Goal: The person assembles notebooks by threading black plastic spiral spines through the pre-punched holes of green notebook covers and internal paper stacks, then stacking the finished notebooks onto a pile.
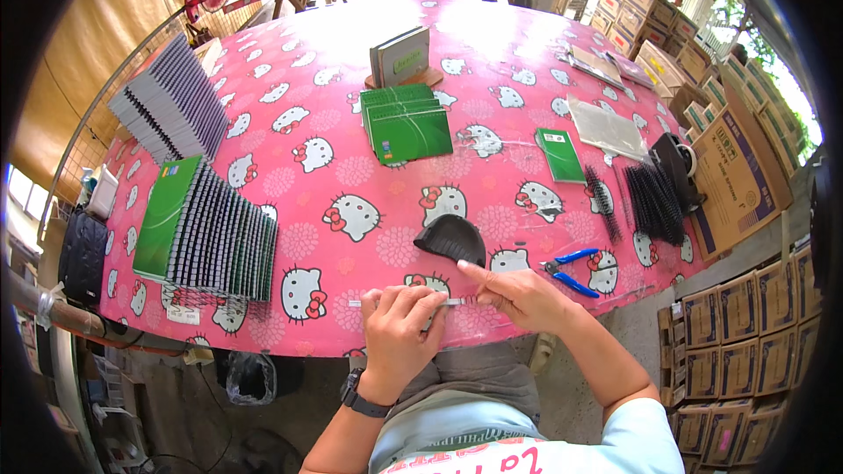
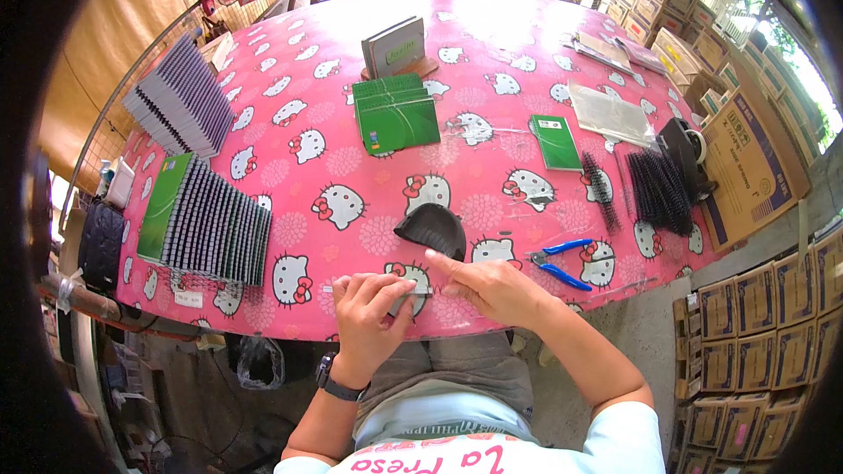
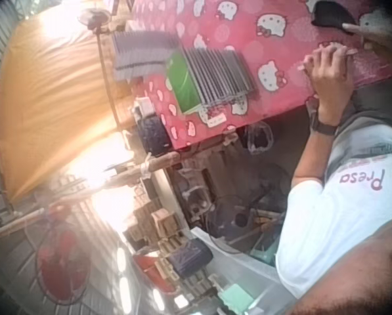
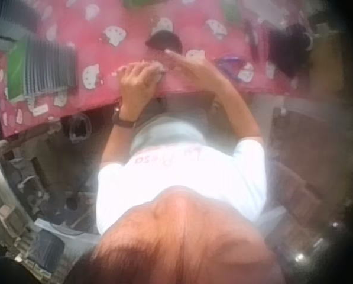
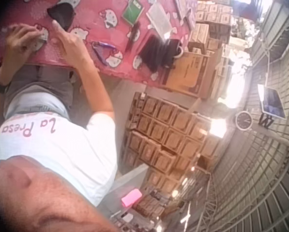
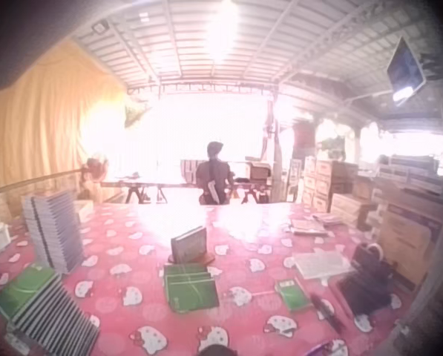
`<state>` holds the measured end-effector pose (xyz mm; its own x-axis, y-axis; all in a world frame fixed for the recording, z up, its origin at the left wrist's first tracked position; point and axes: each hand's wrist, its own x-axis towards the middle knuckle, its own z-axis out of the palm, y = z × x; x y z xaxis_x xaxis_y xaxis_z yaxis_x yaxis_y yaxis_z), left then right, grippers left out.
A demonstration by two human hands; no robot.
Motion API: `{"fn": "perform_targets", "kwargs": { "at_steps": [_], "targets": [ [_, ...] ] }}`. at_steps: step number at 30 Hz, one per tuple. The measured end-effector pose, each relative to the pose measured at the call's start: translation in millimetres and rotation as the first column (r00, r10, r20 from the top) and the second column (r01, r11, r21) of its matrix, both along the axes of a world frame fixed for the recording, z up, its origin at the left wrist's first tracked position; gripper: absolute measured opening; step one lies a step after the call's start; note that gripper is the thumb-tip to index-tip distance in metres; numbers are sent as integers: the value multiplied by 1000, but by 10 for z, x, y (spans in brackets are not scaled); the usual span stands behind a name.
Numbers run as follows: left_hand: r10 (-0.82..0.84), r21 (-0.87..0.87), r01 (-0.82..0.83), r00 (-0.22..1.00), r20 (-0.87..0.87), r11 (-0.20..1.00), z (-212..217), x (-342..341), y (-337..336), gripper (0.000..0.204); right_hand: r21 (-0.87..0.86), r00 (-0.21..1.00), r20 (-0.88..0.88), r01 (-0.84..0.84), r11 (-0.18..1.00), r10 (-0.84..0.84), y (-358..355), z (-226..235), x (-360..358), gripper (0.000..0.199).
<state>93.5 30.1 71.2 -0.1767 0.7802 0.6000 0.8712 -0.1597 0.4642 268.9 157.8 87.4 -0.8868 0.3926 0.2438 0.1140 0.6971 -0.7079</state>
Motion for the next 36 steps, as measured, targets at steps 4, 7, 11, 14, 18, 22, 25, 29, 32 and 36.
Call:
{"fn": "perform_targets", "kwargs": {
  "at_steps": [4,7,11,14,18,22,25,29,32,36],
  "targets": [
    [-61,-102,56,997,-47,993,75,55,-2,23,-91,1000,28,-5,996,8,-33,31,-24,47],
    [-122,-185,94,982,-145,978,-43,7,-14,27,-129,999,27,-20,991,24,163,1,-71,40],
    [-117,-140,105,990,-82,985,32,56,-13,19,216,999,11,-43,976,41,584,-8,-340,36],
    [-129,-146,113,986,-102,983,-19,23,0,20,267,943,292,-243,932,162,675,-171,-570,62],
    [-121,-105,109,986,-114,988,-51,-42,-6,24,239,876,471,-241,941,104,654,-35,-635,85],
    [-165,-199,138,978,-126,970,-93,-64,3,24,303,897,438,-213,929,62,629,-123,-593,91],
    [-106,-82,101,993,-60,991,-22,-74,22,28,125,978,205,-74,989,48,606,-207,-489,84],
    [4,-87,-7,999,-37,996,-163,-289,-15,28,-483,975,-188,-196,853,118,566,-83,-169,70],
    [5,-62,-8,999,-43,998,-201,-310,11,25,-544,909,-297,-413,730,293,353,-52,-76,71],
    [-9,-69,7,999,-36,998,-171,-316,11,25,-450,994,-61,55,891,-92,270,-149,-80,60]
  ]
}}
